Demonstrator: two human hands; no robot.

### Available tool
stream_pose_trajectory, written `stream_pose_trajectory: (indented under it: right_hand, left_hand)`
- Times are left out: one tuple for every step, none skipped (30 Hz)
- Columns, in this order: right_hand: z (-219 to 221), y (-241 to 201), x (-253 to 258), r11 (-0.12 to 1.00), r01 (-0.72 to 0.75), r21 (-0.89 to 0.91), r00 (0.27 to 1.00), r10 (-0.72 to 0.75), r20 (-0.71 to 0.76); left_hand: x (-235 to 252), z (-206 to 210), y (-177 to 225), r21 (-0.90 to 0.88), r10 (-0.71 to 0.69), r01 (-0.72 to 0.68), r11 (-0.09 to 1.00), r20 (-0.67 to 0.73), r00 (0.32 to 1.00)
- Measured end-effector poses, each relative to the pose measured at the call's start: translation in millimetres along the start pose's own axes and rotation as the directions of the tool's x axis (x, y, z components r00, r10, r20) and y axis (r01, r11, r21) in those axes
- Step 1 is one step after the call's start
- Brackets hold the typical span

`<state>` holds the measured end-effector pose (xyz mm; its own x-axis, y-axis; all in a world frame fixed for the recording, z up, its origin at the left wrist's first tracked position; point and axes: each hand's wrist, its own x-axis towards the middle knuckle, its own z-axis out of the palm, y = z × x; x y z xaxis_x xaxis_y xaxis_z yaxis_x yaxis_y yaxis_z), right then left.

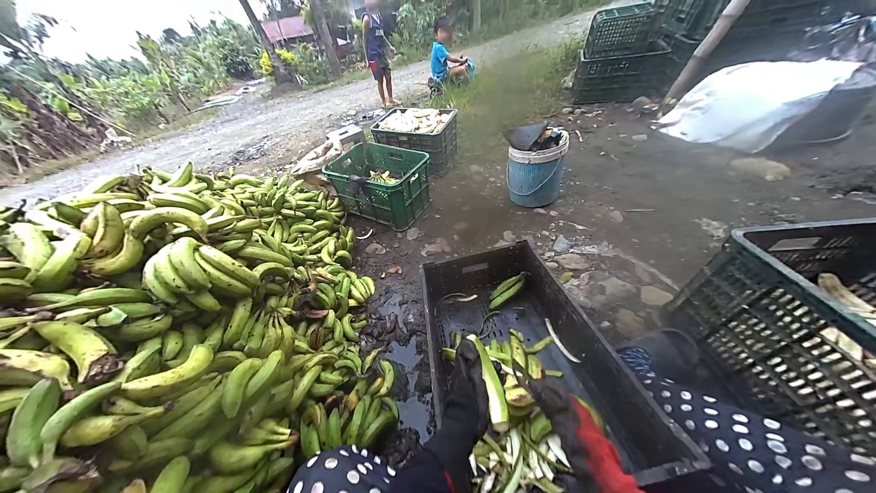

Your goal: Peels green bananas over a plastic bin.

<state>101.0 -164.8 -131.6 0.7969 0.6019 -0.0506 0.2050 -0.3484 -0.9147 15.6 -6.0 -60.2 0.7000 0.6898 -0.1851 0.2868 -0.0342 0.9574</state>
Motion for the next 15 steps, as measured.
stream_pose_trajectory:
  right_hand:
    - [-5.4,-3.4,6.8,0.998,0.026,-0.056,0.999,-0.024,0.024]
    - [-9.7,-7.5,13.5,0.993,0.037,-0.111,0.998,-0.032,0.051]
    - [-12.9,-11.7,18.7,0.987,0.05,-0.156,0.997,-0.039,0.071]
    - [-15.3,-15.8,22.3,0.979,0.056,-0.194,0.995,-0.038,0.092]
    - [-15.7,-20.1,24.5,0.973,0.056,-0.222,0.994,-0.032,0.108]
    - [-14.2,-23.3,25.9,0.97,0.053,-0.238,0.991,-0.022,0.129]
    - [-11.1,-24.7,26.2,0.967,0.048,-0.249,0.989,-0.011,0.147]
    - [-6.7,-24.1,25.5,0.964,0.046,-0.261,0.988,-0.005,0.157]
    - [-2.2,-23.4,23.4,0.961,0.056,-0.272,0.987,-0.011,0.162]
    - [1.3,-24.6,20.3,0.955,0.057,-0.293,0.985,-0.006,0.171]
    - [2.7,-28.4,16.3,0.943,0.046,-0.329,0.982,0.018,0.189]
    - [3.1,-32.3,12.3,0.93,0.035,-0.366,0.978,0.043,0.203]
    - [2.6,-34.8,9.2,0.919,0.026,-0.394,0.975,0.063,0.213]
    - [1.3,-36.5,6.7,0.91,0.025,-0.414,0.973,0.073,0.219]
    - [0.0,-37.0,4.6,0.903,0.032,-0.429,0.974,0.067,0.215]
  left_hand:
    - [-1.3,-5.7,6.7,0.106,-0.014,0.01,0.994,0.043,0.999]
    - [-0.1,-10.3,8.3,0.183,-0.019,0.008,0.983,0.059,0.998]
    - [2.6,-12.4,6.0,0.192,-0.007,-0.003,0.981,0.048,0.999]
    - [5.4,-12.8,1.9,0.154,0.011,-0.015,0.988,0.024,1.0]
    - [7.0,-13.1,-1.8,0.118,0.031,-0.031,0.993,0.001,1.0]
    - [8.0,-13.2,-5.3,0.09,0.055,-0.053,0.995,-0.021,0.998]
    - [8.4,-13.0,-8.8,0.075,0.082,-0.079,0.994,-0.041,0.996]
    - [7.2,-12.8,-10.1,0.077,0.095,-0.091,0.993,-0.048,0.994]
    - [6.0,-12.2,-10.8,0.073,0.1,-0.096,0.993,-0.059,0.993]
    - [4.5,-12.5,-9.8,0.067,0.094,-0.09,0.994,-0.061,0.994]
    - [3.2,-13.3,-8.5,0.062,0.076,-0.073,0.995,-0.057,0.995]
    - [2.7,-14.6,-8.7,0.079,0.056,-0.052,0.996,-0.047,0.997]
    - [2.7,-16.1,-9.8,0.138,0.034,-0.028,0.99,-0.037,0.999]
    - [3.2,-16.8,-12.8,0.241,0.028,-0.019,0.97,-0.035,0.999]
    - [6.5,-12.8,-23.4,0.321,0.102,-0.066,0.945,-0.097,0.99]
